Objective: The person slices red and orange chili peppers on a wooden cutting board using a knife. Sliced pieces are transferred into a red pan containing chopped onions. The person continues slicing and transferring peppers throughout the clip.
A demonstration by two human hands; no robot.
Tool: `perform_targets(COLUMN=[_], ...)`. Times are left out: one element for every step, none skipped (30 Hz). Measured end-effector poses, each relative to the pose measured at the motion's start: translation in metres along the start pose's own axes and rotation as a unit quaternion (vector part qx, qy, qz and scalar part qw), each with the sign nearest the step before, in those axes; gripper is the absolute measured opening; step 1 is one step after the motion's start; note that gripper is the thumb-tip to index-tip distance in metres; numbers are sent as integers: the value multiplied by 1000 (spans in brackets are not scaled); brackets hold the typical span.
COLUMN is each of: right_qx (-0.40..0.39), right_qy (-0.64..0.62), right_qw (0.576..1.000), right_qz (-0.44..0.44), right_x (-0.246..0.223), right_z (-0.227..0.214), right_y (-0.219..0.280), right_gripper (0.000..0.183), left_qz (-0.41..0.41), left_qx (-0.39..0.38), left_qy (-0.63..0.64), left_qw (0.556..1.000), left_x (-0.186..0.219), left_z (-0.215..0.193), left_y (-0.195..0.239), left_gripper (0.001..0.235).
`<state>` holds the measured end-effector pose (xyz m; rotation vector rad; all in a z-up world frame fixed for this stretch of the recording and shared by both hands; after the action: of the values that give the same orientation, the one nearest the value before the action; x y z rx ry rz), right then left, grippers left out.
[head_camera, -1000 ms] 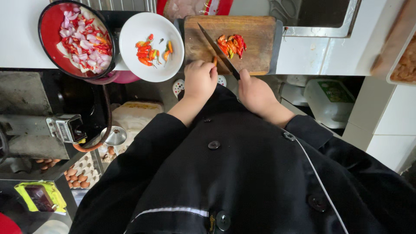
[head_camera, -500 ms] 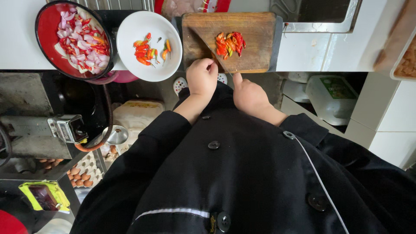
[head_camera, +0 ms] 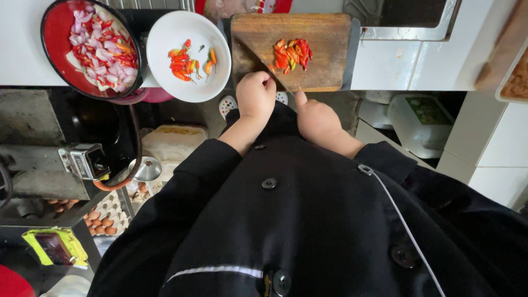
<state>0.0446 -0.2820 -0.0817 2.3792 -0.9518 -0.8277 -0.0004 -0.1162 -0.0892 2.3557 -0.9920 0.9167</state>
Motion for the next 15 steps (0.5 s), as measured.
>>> perform_targets(right_qx=[3,5,6,22,37,54,61,68,76,84,93,101,99,96,94], right_qy=[3,5,7,7,7,8,17,26,34,0,-35,-70,-81,-92,-104], right_qw=[1000,1000,1000,1000,999,998,997,996,995,995,993,991,990,989,989], right_qz=[-2,-5,-7,-16,-25,-32,-41,-48,-56,-57,-58,-59,-58,-57,-57], right_x=[0,-2,-3,-5,-6,-6,-6,-6,-5,-2,1,4,6,8,10], right_z=[1,3,6,7,8,8,8,8,7,4,1,-3,-5,-7,-10], right_y=[-4,-6,-9,-11,-13,-16,-19,-23,-25,-26,-25,-24,-22,-19,-16], right_gripper=[39,44,49,43,36,30,27,24,20,19,17,16,17,17,18], left_qz=[0,-2,-3,4,12,21,44,67,91,88,86,83,68,53,38], left_qx=[-4,-9,-14,-14,-14,-14,5,22,40,42,45,48,38,29,19], left_qy=[5,9,13,11,8,8,12,18,23,33,43,53,58,63,68], left_qw=[1000,1000,1000,1000,1000,1000,999,997,995,995,994,994,995,996,997], left_x=[2,3,3,5,6,7,10,12,14,14,14,13,12,10,8], left_z=[0,-1,-1,-2,-3,-3,-6,-8,-10,-11,-11,-11,-10,-8,-6], left_y=[-1,0,1,3,6,6,8,9,11,12,12,13,13,12,11], left_gripper=[9,10,10,11,12,12,9,7,8,7,7,7,7,6,6])
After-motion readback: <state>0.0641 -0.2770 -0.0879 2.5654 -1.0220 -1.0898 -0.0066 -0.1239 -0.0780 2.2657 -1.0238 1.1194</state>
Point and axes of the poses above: each hand's wrist, its own y-axis away from the middle knuckle, its own z-axis out of the palm, x = y × z, the point moved 5 cm from there along -y, towards the middle knuckle, and after that the axes turned 5 degrees about -z, right-handed, at the moved point
